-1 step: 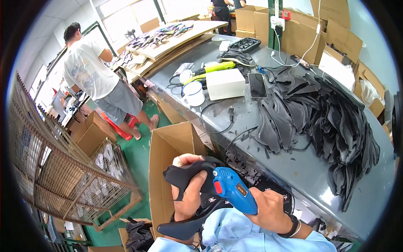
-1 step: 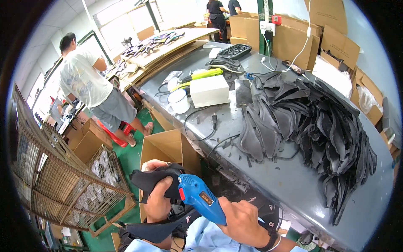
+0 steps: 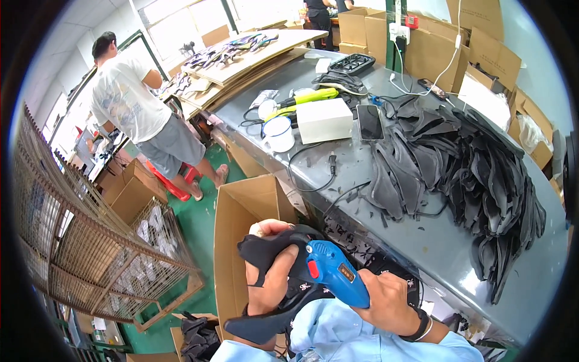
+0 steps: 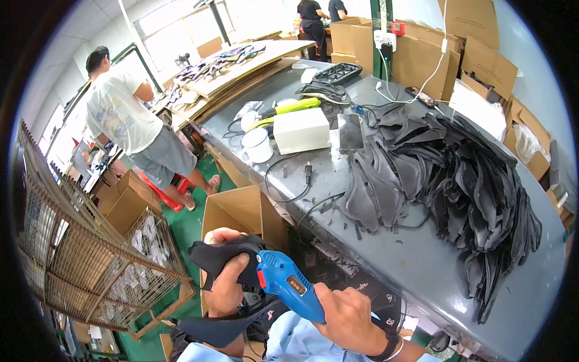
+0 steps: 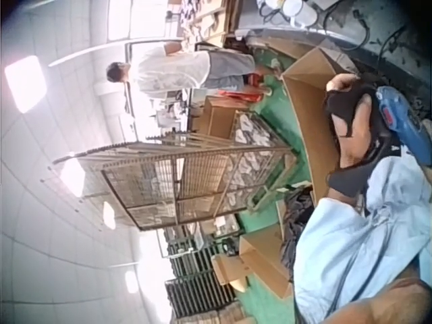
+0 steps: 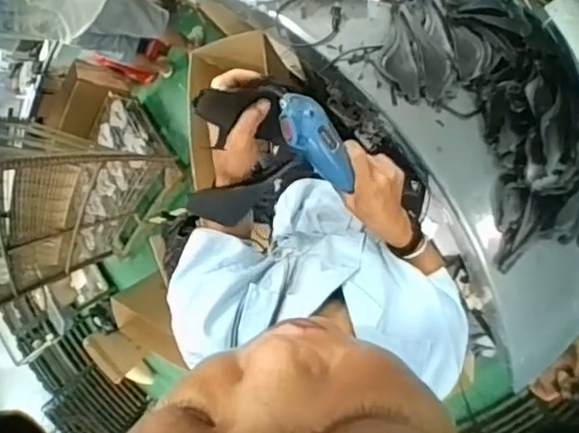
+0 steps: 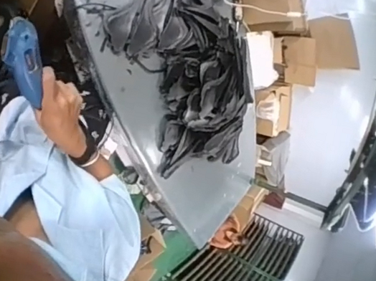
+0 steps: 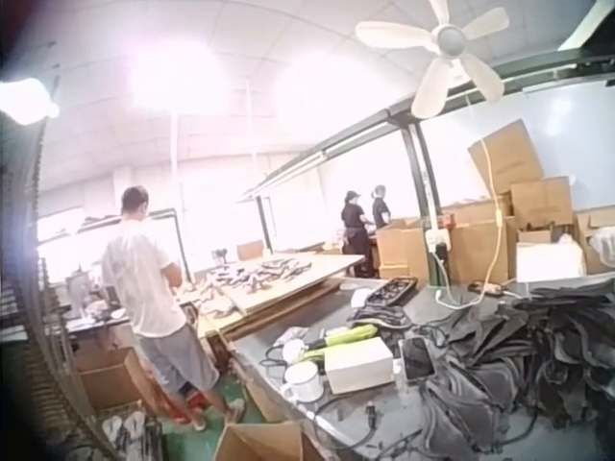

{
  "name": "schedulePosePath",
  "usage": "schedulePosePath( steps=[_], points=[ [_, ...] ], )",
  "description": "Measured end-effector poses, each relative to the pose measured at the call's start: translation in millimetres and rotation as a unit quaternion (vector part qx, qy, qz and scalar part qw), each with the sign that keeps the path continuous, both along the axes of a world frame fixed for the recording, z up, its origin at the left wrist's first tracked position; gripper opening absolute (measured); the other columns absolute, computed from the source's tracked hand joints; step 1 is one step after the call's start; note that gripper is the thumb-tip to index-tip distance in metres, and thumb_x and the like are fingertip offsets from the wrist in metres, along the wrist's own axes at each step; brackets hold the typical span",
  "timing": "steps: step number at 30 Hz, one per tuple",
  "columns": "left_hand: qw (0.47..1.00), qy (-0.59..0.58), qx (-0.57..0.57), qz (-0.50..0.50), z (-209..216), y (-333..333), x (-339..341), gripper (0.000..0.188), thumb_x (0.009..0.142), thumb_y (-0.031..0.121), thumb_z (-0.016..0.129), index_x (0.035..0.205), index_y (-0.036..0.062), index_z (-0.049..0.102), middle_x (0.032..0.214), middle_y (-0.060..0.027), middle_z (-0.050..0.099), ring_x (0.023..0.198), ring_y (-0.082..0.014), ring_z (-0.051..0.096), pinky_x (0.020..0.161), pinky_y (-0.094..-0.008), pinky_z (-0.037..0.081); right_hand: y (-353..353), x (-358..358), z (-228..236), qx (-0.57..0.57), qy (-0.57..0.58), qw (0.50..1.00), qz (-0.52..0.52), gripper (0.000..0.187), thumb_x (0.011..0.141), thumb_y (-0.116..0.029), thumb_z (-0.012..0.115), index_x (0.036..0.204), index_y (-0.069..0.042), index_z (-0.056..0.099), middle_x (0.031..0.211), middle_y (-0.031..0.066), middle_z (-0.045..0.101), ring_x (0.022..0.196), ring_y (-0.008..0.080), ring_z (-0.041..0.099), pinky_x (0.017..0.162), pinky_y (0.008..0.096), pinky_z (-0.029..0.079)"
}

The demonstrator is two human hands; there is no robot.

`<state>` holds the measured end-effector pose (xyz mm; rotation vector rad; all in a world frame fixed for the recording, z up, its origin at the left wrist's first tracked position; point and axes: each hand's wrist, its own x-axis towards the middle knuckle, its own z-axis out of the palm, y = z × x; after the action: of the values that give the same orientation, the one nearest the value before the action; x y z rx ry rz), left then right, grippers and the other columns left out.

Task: Using a hot glue gun to apply adhesive to black fabric or foam components of a product, likely part of an athletic gear or footwear manufacturing process.

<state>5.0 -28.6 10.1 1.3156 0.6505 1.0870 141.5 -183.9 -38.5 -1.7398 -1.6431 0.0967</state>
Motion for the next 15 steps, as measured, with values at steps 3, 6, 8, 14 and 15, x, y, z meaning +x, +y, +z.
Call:
schedulePosePath(
  steps=[3,6,8,14,15],
  points=[
    [0.992,0.105,0.052,-0.041,0.1,10.4,-5.8,0.026,0.079,-0.003,0.055,0.104,-0.0008,0.052,0.095,-0.0071,0.058,0.088,-0.0136,0.056,0.081,-0.0254,0.044,-0.1,-0.4,-2.9,-0.004,-0.008,1.000,-0.003,0.056,0.059,-0.014,0.079,0.108,0.000,0.053,0.066,0.0078,0.059,0.054,0.0248,0.059,0.053,0.0329,0.046],
    [0.985,0.083,-0.003,-0.148,-19.6,17.5,-14.4,0.028,0.079,-0.006,0.055,0.106,0.0018,0.054,0.100,-0.0073,0.060,0.091,-0.0133,0.058,0.080,-0.0275,0.046,1.4,-2.2,0.6,0.024,0.006,1.000,0.013,0.048,0.060,-0.016,0.081,0.098,0.000,0.057,0.065,0.0093,0.061,0.053,0.0241,0.061,0.053,0.0323,0.047],
    [0.978,0.070,-0.025,-0.195,-22.7,21.4,-15.8,0.029,0.083,-0.008,0.052,0.110,0.0018,0.050,0.105,-0.0108,0.060,0.097,-0.0170,0.058,0.086,-0.0305,0.046,-0.6,-0.7,-2.2,0.024,0.043,0.998,0.037,0.061,0.057,-0.017,0.081,0.110,-0.001,0.054,0.073,0.0109,0.063,0.055,0.0261,0.060,0.053,0.0344,0.046],
    [0.910,0.186,0.180,-0.324,-15.9,31.8,-26.0,0.039,0.082,-0.007,0.053,0.119,0.0007,0.048,0.111,-0.0109,0.060,0.103,-0.0211,0.058,0.092,-0.0324,0.044,-3.0,4.6,6.2,0.019,0.069,0.995,0.070,0.060,0.059,-0.020,0.083,0.110,-0.003,0.055,0.074,0.0112,0.064,0.055,0.0263,0.060,0.051,0.0348,0.047],
    [0.910,0.185,0.179,-0.326,-9.3,37.6,-25.5,0.039,0.082,-0.007,0.053,0.119,0.0007,0.048,0.111,-0.0109,0.060,0.103,-0.0211,0.058,0.092,-0.0324,0.044,-3.4,6.6,6.9,0.016,0.069,0.995,0.069,0.060,0.059,-0.020,0.083,0.110,-0.003,0.055,0.074,0.0112,0.064,0.055,0.0263,0.060,0.051,0.0348,0.047]
  ],
)
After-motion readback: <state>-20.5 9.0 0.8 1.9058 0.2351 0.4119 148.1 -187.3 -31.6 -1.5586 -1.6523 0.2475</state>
